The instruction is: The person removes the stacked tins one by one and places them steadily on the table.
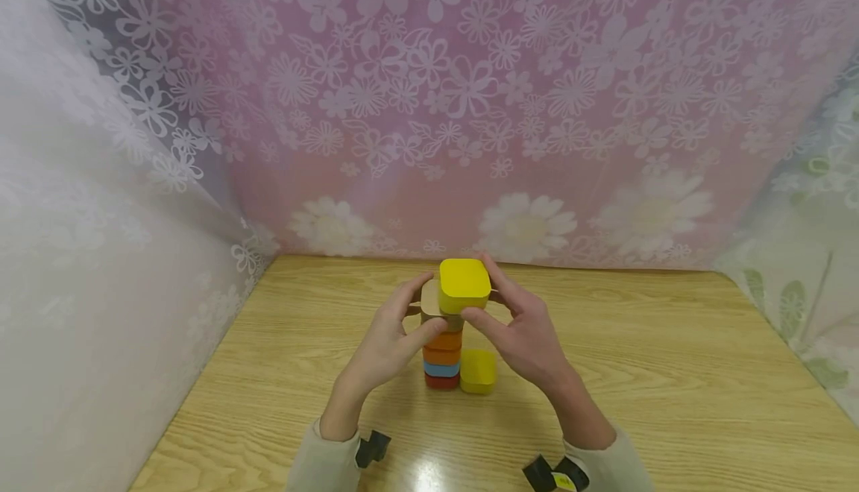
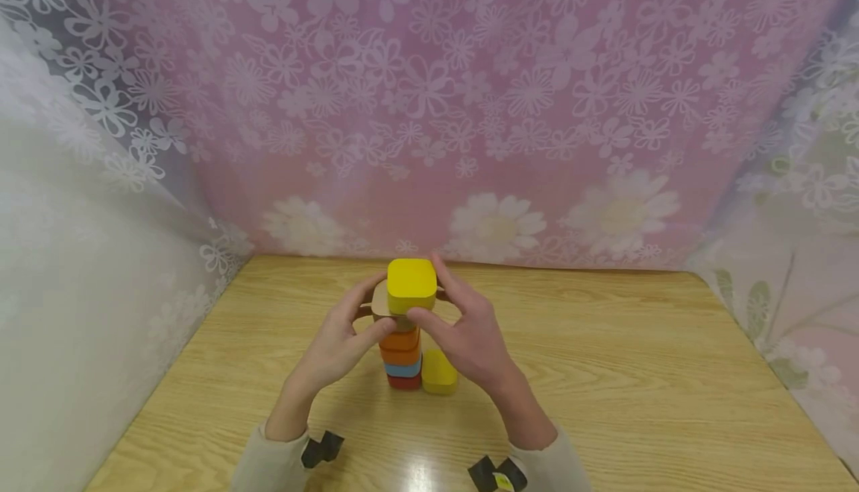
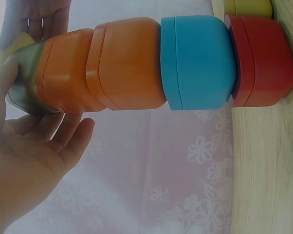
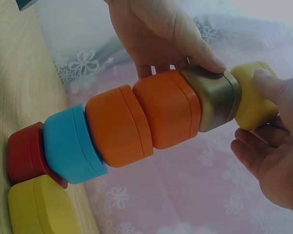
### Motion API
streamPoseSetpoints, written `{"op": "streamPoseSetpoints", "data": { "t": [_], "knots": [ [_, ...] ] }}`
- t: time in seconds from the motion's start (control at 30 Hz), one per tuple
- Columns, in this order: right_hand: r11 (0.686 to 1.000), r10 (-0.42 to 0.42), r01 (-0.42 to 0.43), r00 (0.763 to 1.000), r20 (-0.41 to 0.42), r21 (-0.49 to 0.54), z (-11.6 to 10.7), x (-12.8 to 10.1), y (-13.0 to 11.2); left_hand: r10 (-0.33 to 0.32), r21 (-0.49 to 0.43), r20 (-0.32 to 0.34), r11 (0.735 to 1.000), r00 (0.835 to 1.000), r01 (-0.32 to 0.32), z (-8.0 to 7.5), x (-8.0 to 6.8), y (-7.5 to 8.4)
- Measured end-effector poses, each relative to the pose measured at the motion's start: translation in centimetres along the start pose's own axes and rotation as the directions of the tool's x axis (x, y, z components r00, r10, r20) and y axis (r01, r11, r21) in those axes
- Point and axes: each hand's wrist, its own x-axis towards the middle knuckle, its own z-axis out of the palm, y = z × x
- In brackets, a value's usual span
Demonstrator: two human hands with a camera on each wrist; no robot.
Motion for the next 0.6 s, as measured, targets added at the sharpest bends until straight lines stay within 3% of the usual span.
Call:
{"op": "streamPoseSetpoints", "data": {
  "t": [0.23,0.6],
  "knots": [
    [1.0,-0.01,0.01,1.0,-0.023,0.017,-0.2,-0.5,0.2,0.0,-0.001,-0.006,1.0,1.0,0.0,0.1,0.0,0.1],
    [0.994,0.05,-0.046,0.998,-0.044,0.096,-0.4,-1.4,0.3,-0.018,0.006,0.0,1.0,1.0,0.018,0.1,-0.1,0.3]
  ]
}}
